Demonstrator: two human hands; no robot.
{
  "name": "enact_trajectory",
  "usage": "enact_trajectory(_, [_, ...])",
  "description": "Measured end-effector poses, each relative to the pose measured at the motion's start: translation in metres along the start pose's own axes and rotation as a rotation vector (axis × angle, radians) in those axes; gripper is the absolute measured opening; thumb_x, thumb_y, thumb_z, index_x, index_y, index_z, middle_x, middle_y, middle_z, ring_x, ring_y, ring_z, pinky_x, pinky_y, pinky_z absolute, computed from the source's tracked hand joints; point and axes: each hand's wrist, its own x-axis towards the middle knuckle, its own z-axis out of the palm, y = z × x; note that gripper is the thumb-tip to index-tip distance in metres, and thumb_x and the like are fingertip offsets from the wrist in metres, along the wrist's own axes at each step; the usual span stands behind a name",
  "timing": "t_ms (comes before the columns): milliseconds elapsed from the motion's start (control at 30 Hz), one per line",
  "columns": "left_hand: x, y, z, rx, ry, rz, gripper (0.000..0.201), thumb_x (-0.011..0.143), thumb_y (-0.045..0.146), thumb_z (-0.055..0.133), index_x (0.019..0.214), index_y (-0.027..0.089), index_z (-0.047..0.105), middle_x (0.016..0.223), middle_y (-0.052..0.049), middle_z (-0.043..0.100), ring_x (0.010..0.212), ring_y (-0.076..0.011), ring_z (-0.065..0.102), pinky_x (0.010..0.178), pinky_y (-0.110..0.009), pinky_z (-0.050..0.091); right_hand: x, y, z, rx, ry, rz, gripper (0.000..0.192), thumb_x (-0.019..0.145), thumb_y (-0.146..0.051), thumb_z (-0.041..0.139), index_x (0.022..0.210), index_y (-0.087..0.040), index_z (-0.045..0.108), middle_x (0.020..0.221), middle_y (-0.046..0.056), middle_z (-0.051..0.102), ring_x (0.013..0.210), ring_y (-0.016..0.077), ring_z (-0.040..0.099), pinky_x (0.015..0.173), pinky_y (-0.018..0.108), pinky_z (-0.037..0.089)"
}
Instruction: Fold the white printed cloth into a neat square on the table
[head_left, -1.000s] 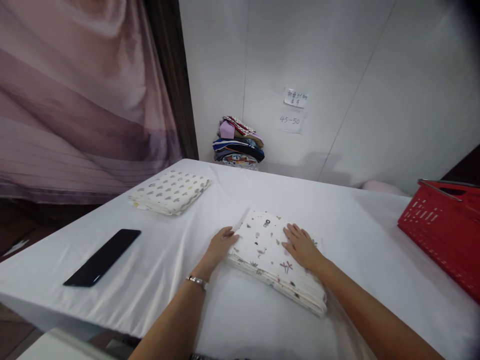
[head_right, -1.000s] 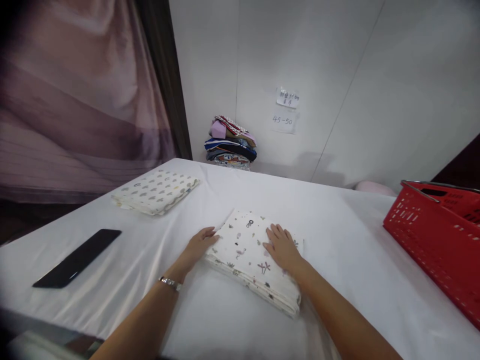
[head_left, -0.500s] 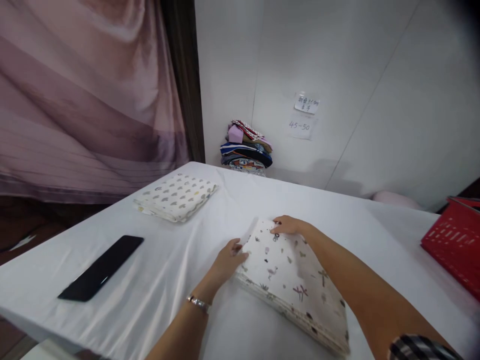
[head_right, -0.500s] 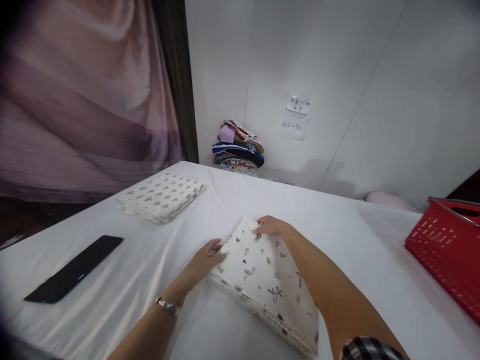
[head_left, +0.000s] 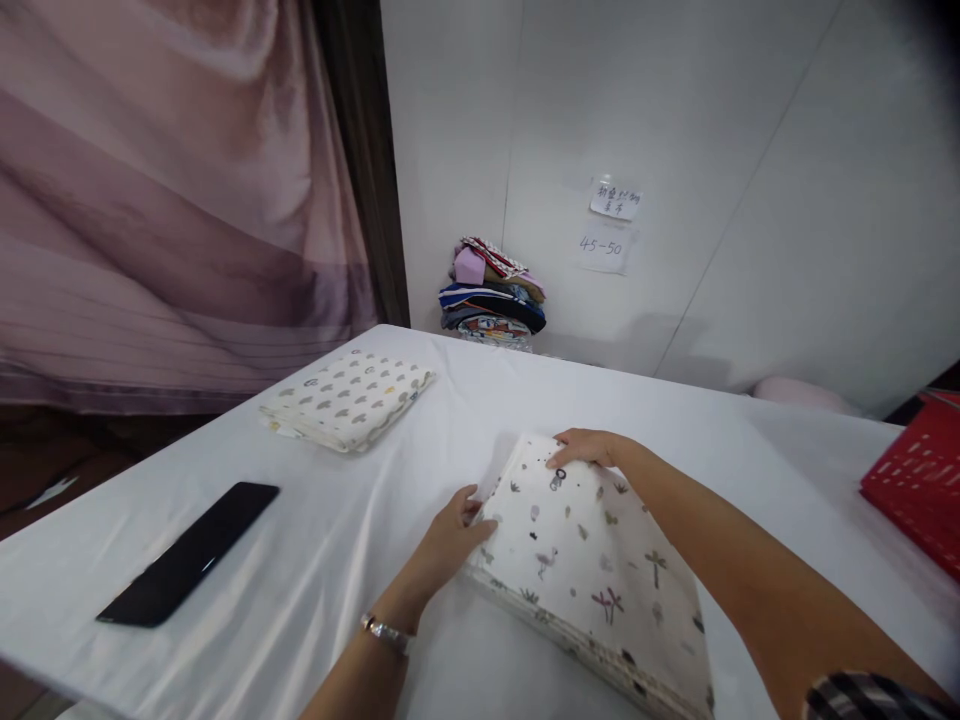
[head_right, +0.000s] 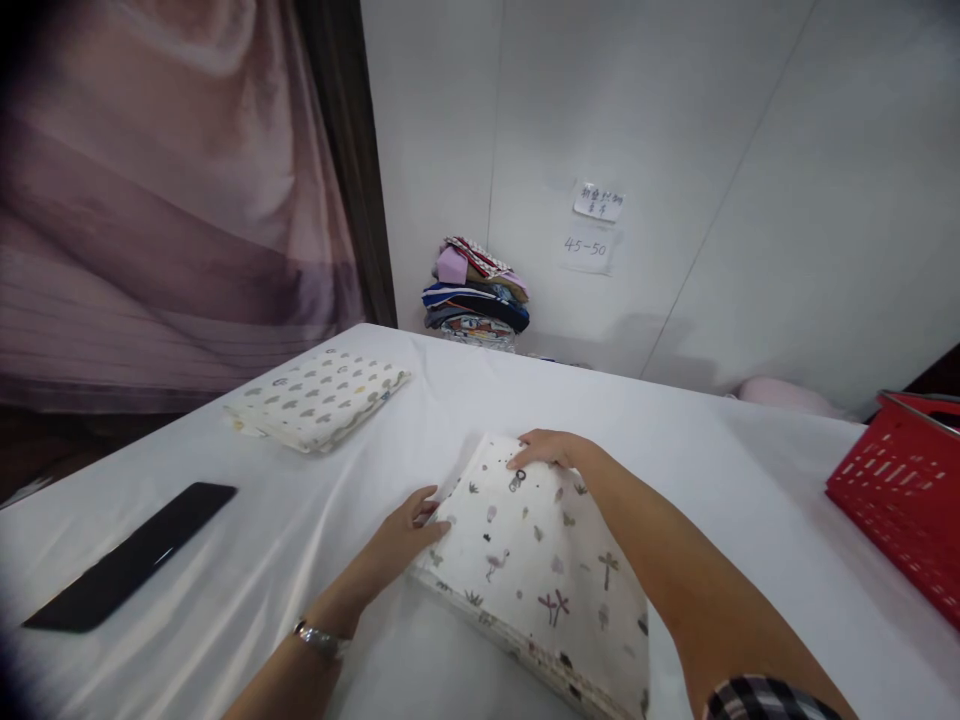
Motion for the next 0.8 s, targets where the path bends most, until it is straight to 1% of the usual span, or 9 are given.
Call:
enact_trajectory(100, [-0.002, 0.003, -0.006, -0.072, -0.071, -0.038, 0.079, 0.068, 0.037, 0.065, 0.136, 0.014, 0.034, 0.131, -0.014, 0.051, 0.114, -0.0243, 0.053, 0.095, -0.032, 0.042, -0.010, -0.008, 0.000, -0.003, -0.034, -0.054, 0.069, 0.052, -0.036, 0.081, 0.114, -0.018, 0.057, 0.115, 0.012, 0.063, 0.095, 0.0257, 0.065, 0.079, 0.035, 0.054])
enact_trajectory(233, [-0.009, 0.009, -0.011, -0.202, -0.261, -0.021, 0.070, 0.068, 0.041, 0.067, 0.129, 0.015, 0.045, 0.130, -0.013, 0.053, 0.114, -0.0257, 0.053, 0.094, -0.033, 0.042, -0.026, -0.021, 0.002, -0.100, -0.025, -0.121, 0.063, 0.053, -0.037, 0.081, 0.109, -0.018, 0.061, 0.112, 0.011, 0.065, 0.096, 0.0252, 0.064, 0.079, 0.033, 0.054])
enact_trajectory(333, [-0.014, 0.012, -0.011, -0.284, -0.439, 0.007, 0.059, 0.067, 0.041, 0.067, 0.117, 0.013, 0.056, 0.117, -0.010, 0.062, 0.106, -0.0248, 0.057, 0.092, -0.034, 0.043, -0.040, -0.028, 0.004, -0.162, 0.006, -0.167, 0.054, 0.053, -0.036, 0.080, 0.101, -0.018, 0.064, 0.107, 0.009, 0.067, 0.094, 0.0253, 0.065, 0.076, 0.032, 0.054])
enact_trajectory(367, [-0.015, 0.013, -0.011, -0.289, -0.472, 0.006, 0.054, 0.068, 0.042, 0.067, 0.113, 0.013, 0.058, 0.112, -0.009, 0.064, 0.102, -0.0245, 0.059, 0.090, -0.034, 0.044, -0.044, -0.030, 0.004, -0.174, 0.022, -0.185, 0.050, 0.053, -0.035, 0.080, 0.098, -0.018, 0.065, 0.105, 0.008, 0.068, 0.094, 0.0252, 0.065, 0.075, 0.031, 0.054])
enact_trajectory(433, [-0.014, 0.021, -0.012, -0.236, -0.463, 0.002, 0.048, 0.068, 0.043, 0.065, 0.105, 0.014, 0.062, 0.101, -0.007, 0.068, 0.095, -0.0238, 0.061, 0.085, -0.033, 0.046, -0.054, -0.033, 0.001, -0.188, 0.062, -0.232, 0.044, 0.054, -0.033, 0.079, 0.094, -0.018, 0.066, 0.102, 0.007, 0.069, 0.092, 0.0244, 0.065, 0.075, 0.030, 0.054])
enact_trajectory(500, [-0.011, 0.041, -0.018, -0.096, -0.375, 0.046, 0.043, 0.067, 0.044, 0.065, 0.098, 0.014, 0.065, 0.092, -0.005, 0.069, 0.088, -0.0229, 0.062, 0.077, -0.031, 0.047, -0.066, -0.038, -0.005, -0.189, 0.123, -0.280, 0.041, 0.055, -0.032, 0.078, 0.091, -0.017, 0.067, 0.097, 0.006, 0.071, 0.089, 0.0238, 0.066, 0.075, 0.031, 0.054])
enact_trajectory(600, [-0.006, 0.099, -0.034, 0.240, -0.124, 0.272, 0.036, 0.066, 0.046, 0.063, 0.085, 0.015, 0.066, 0.081, -0.003, 0.068, 0.077, -0.0207, 0.060, 0.065, -0.028, 0.043, -0.089, -0.055, -0.022, -0.159, 0.277, -0.398, 0.040, 0.057, -0.033, 0.077, 0.092, -0.016, 0.067, 0.092, 0.006, 0.071, 0.083, 0.0230, 0.066, 0.076, 0.035, 0.054])
enact_trajectory(733, [-0.016, 0.196, -0.055, 0.704, 0.296, 0.589, 0.030, 0.070, 0.042, 0.058, 0.084, 0.017, 0.065, 0.074, -0.001, 0.063, 0.071, -0.0182, 0.056, 0.062, -0.027, 0.037, -0.123, -0.088, -0.044, -0.082, 0.543, -0.747, 0.045, 0.059, -0.033, 0.076, 0.099, -0.015, 0.066, 0.102, 0.007, 0.069, 0.091, 0.0229, 0.064, 0.085, 0.040, 0.050])
enact_trajectory(800, [-0.028, 0.224, -0.056, 0.882, 0.449, 0.771, 0.024, 0.074, 0.035, 0.054, 0.087, 0.018, 0.063, 0.079, -0.003, 0.062, 0.075, -0.0188, 0.056, 0.067, -0.028, 0.038, -0.138, -0.096, -0.049, -0.073, 0.658, -0.902, 0.047, 0.059, -0.034, 0.077, 0.099, -0.014, 0.066, 0.105, 0.008, 0.068, 0.095, 0.0242, 0.062, 0.087, 0.041, 0.049])
